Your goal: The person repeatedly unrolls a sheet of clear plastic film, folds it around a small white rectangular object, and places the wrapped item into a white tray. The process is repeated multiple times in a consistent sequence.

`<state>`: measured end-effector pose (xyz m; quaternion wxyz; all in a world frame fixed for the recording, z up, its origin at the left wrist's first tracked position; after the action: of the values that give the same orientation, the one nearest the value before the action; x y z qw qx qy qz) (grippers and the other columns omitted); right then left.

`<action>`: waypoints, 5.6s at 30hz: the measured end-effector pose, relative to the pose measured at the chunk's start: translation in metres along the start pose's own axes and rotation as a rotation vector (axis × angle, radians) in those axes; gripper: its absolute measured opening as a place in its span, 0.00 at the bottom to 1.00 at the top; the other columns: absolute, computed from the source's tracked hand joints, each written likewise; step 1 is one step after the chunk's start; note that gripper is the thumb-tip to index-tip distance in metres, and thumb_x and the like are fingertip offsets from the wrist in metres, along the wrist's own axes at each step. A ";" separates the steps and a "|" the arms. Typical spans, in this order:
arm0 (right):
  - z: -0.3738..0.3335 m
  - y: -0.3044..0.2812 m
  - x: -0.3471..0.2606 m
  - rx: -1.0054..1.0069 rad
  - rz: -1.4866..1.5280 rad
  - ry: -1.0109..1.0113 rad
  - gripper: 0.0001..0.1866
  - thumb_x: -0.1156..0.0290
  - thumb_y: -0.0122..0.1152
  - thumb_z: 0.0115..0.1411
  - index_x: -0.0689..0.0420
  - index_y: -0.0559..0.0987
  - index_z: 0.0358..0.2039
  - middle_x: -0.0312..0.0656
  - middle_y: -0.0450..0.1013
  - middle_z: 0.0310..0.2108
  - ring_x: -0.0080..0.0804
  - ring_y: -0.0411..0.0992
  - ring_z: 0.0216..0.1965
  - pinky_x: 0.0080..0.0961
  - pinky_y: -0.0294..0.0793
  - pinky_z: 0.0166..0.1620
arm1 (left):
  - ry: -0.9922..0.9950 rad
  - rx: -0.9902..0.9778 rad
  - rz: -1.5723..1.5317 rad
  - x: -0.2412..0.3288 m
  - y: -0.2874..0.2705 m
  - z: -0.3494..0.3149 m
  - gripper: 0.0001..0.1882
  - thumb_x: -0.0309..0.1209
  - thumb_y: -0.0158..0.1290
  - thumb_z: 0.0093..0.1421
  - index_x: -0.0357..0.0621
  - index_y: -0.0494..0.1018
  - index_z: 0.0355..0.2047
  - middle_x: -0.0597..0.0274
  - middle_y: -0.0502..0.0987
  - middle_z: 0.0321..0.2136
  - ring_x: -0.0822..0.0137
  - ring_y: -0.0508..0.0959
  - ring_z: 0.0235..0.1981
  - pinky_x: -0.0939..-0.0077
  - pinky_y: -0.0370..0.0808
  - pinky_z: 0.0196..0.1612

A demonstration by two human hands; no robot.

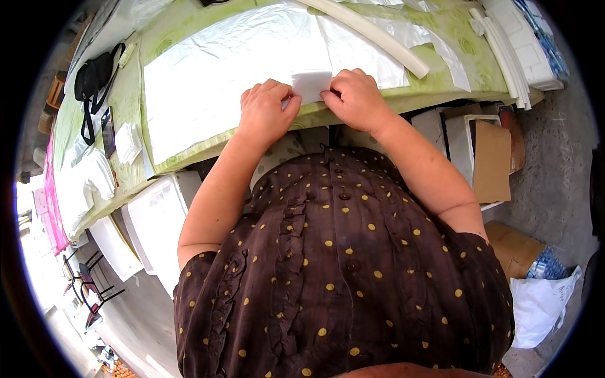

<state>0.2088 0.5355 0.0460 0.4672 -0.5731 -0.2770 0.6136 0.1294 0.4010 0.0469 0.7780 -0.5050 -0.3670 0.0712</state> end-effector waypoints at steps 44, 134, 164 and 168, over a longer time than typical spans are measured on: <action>-0.059 0.015 -0.038 -0.001 0.477 -0.008 0.27 0.69 0.64 0.59 0.58 0.71 0.59 0.43 0.75 0.41 0.32 0.73 0.43 0.28 0.74 0.46 | -0.822 -0.119 -1.826 -0.001 0.093 -0.105 0.16 0.34 0.46 0.72 0.41 0.65 0.56 0.56 0.74 0.51 0.61 0.77 0.49 0.62 0.77 0.50; -0.082 0.120 -0.067 -0.513 1.050 0.290 0.10 0.76 0.58 0.66 0.59 0.76 0.47 0.29 0.72 0.35 0.14 0.67 0.32 0.14 0.69 0.37 | -1.161 0.508 -0.865 -0.331 -0.230 -0.364 0.30 0.28 0.57 0.61 0.47 0.62 0.63 0.56 0.72 0.55 0.58 0.74 0.55 0.64 0.76 0.56; -0.080 0.124 -0.079 -0.603 0.975 0.330 0.09 0.77 0.58 0.66 0.59 0.75 0.47 0.28 0.70 0.35 0.14 0.65 0.33 0.14 0.67 0.38 | -1.196 0.477 -0.942 -0.341 -0.138 -0.368 0.40 0.33 0.59 0.57 0.38 0.59 0.69 0.52 0.66 0.64 0.58 0.63 0.66 0.67 0.57 0.67; -0.081 0.125 -0.074 -0.586 0.961 0.301 0.09 0.77 0.58 0.66 0.60 0.75 0.47 0.28 0.70 0.35 0.14 0.65 0.33 0.14 0.68 0.37 | -1.103 0.638 -0.713 -0.341 -0.153 -0.368 0.38 0.35 0.60 0.57 0.37 0.62 0.67 0.51 0.68 0.62 0.59 0.67 0.63 0.67 0.61 0.65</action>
<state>0.2477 0.4024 -0.0458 -0.0078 -0.8209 -0.0746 0.5662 0.0808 -0.1068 -0.0769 0.5652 0.0055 -0.8091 0.1611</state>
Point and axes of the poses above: each hand's wrist, its own z-axis towards the middle knuckle, its own y-axis out of the palm, x = y × z, the point moved 10 cm from there along z, towards the middle knuckle
